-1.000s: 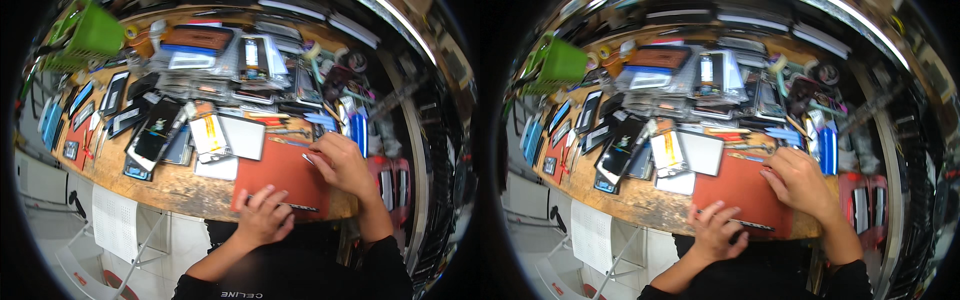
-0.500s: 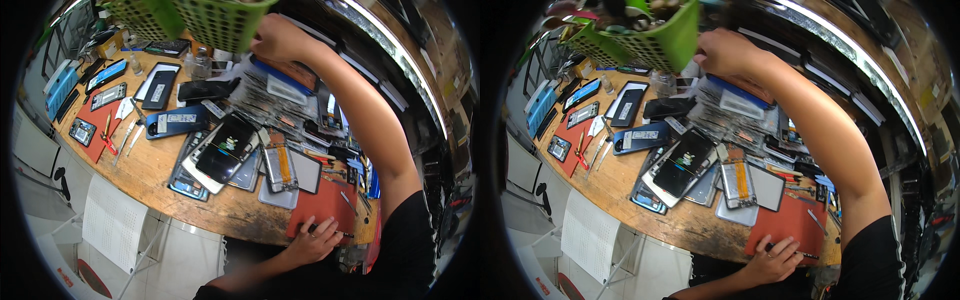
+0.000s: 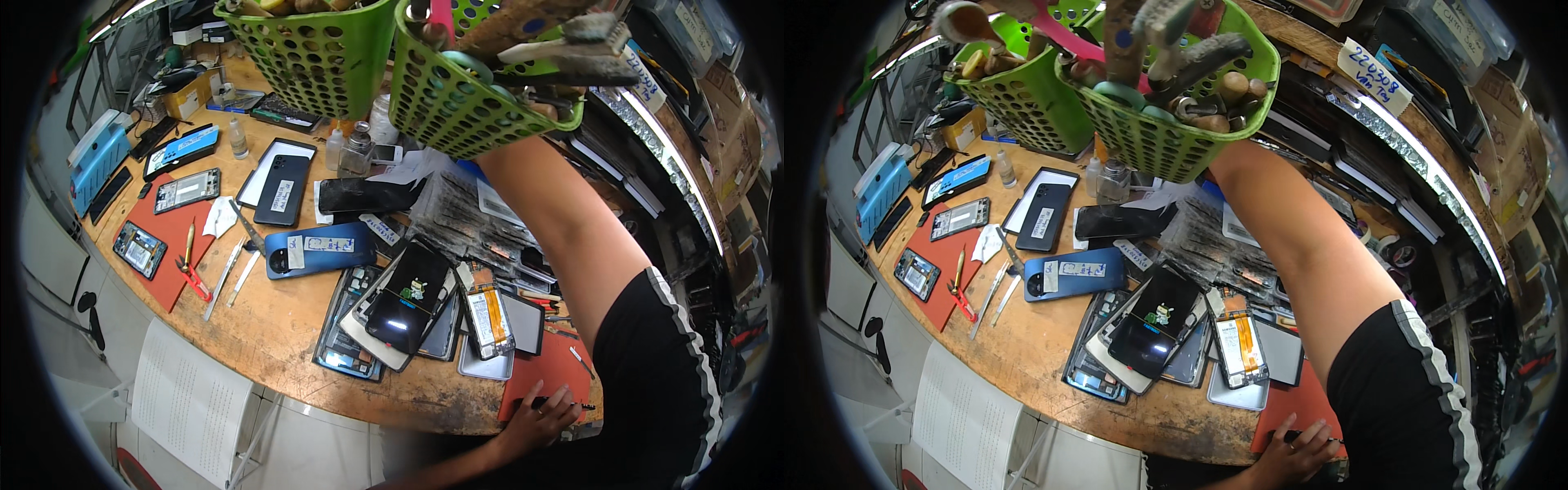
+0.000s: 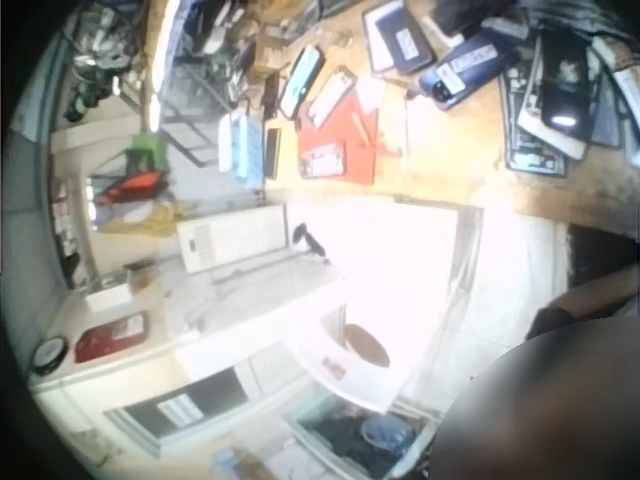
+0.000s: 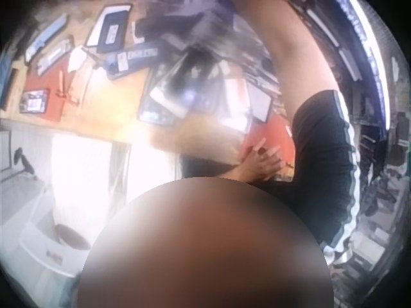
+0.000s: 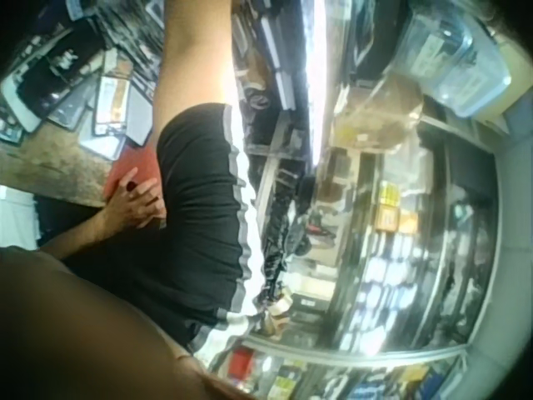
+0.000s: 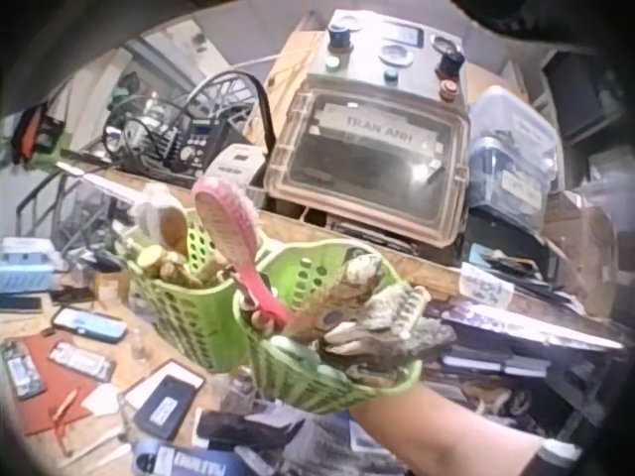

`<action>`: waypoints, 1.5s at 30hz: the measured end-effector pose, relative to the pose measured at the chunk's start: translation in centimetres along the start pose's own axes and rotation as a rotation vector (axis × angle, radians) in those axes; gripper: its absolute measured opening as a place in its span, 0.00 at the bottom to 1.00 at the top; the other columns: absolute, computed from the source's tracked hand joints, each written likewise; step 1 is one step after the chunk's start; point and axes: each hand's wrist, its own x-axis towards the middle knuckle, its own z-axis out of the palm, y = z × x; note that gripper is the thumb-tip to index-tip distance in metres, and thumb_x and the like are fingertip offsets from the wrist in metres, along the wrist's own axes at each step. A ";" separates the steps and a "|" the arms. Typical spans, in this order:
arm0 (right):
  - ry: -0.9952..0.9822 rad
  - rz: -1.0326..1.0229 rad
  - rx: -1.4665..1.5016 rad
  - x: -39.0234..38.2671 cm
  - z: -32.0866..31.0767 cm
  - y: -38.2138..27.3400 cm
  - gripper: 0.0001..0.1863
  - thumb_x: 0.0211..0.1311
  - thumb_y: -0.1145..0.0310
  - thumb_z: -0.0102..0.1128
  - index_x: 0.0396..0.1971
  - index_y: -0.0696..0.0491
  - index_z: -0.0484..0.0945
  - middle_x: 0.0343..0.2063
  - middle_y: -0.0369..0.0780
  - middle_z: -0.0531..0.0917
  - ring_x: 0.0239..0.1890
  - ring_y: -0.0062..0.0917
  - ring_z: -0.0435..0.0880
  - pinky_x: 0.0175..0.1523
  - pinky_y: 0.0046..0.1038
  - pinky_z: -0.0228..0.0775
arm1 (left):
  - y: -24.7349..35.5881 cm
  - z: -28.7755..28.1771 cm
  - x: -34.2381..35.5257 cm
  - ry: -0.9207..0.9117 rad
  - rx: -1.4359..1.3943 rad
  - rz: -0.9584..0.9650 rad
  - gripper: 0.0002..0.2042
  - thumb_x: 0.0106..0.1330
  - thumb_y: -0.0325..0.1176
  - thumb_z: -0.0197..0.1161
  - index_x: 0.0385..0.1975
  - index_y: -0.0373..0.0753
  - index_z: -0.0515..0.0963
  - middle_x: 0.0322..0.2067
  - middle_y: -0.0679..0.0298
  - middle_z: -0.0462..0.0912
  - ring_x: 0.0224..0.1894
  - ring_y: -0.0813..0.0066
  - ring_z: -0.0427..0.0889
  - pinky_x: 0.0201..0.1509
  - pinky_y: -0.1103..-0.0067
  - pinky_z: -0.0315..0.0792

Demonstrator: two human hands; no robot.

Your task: The person disassembles a smartphone, removes the back cover and battery, and then reassembles it. They use a metal prying tool to open the device and apply adhesive tape to secure components. The workspace is cluttered with multiple phones and tools.

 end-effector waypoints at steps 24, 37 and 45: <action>0.559 -0.345 0.267 -8.5 0.2 1.8 0.14 0.67 0.64 0.58 0.49 0.54 0.81 0.39 0.53 0.88 0.46 0.51 0.88 0.49 0.50 0.80 | 0.1 -3.8 2.0 -0.070 0.125 -0.026 0.17 0.59 0.42 0.71 0.48 0.53 0.80 0.59 0.67 0.78 0.70 0.70 0.69 0.75 0.44 0.52; 0.626 0.211 1.015 -53.2 9.7 7.9 0.15 0.54 0.84 0.74 0.43 0.59 0.85 0.31 0.40 0.87 0.35 0.26 0.89 0.41 0.25 0.79 | 0.9 -4.4 3.5 -0.176 0.244 -0.130 0.18 0.56 0.35 0.72 0.46 0.52 0.77 0.56 0.67 0.80 0.68 0.57 0.69 0.77 0.46 0.42; 0.707 0.111 1.072 -63.9 15.9 3.1 0.12 0.50 0.83 0.74 0.34 0.57 0.84 0.36 0.42 0.87 0.40 0.33 0.90 0.40 0.29 0.82 | 1.6 -3.9 4.8 -0.225 0.304 -0.223 0.15 0.57 0.37 0.70 0.42 0.48 0.74 0.52 0.65 0.82 0.69 0.56 0.66 0.78 0.49 0.38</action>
